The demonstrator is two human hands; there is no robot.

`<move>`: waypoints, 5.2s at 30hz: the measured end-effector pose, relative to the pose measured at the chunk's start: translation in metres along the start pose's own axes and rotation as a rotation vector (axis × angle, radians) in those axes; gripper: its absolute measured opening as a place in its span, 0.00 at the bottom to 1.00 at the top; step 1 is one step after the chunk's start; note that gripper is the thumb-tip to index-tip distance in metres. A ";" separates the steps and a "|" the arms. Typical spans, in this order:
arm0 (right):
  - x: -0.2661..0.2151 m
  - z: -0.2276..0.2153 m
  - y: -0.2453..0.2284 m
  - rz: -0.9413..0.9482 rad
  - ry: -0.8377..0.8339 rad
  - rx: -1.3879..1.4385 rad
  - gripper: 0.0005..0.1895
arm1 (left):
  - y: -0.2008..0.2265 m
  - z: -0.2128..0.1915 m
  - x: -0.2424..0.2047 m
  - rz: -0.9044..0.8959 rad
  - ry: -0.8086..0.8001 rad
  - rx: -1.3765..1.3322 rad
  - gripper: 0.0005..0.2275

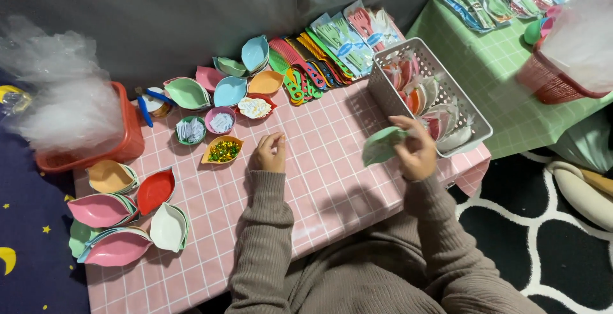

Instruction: The person places small decorative items into paper leaf-shaped containers and then secures the contents by wrapping the leaf with clear plastic film.

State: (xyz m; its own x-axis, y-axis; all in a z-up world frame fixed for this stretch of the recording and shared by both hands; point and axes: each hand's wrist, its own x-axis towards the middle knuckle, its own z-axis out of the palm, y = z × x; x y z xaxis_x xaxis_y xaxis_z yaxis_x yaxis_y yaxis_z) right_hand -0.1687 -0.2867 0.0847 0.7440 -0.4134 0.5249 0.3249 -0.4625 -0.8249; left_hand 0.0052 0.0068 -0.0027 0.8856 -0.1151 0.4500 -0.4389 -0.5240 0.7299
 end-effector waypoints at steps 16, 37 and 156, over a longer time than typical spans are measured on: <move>0.018 -0.138 -0.007 -0.422 0.298 -1.076 0.19 | 0.015 -0.004 0.001 -0.080 -0.029 -0.146 0.08; 0.108 -0.131 -0.119 0.797 -0.509 -0.846 0.22 | 0.020 -0.010 0.003 -0.052 -0.056 -0.068 0.07; -0.024 0.205 0.103 -0.095 -0.625 -0.746 0.29 | -0.019 -0.256 0.114 -0.710 0.670 0.704 0.04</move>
State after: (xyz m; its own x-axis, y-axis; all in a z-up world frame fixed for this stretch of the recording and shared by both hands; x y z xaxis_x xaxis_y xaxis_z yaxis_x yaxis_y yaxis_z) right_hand -0.0339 -0.1638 -0.0555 0.9790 0.0418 0.1995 0.1069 -0.9387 -0.3278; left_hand 0.0759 0.2199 0.1663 0.5496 0.7378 0.3919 0.4789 -0.6626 0.5758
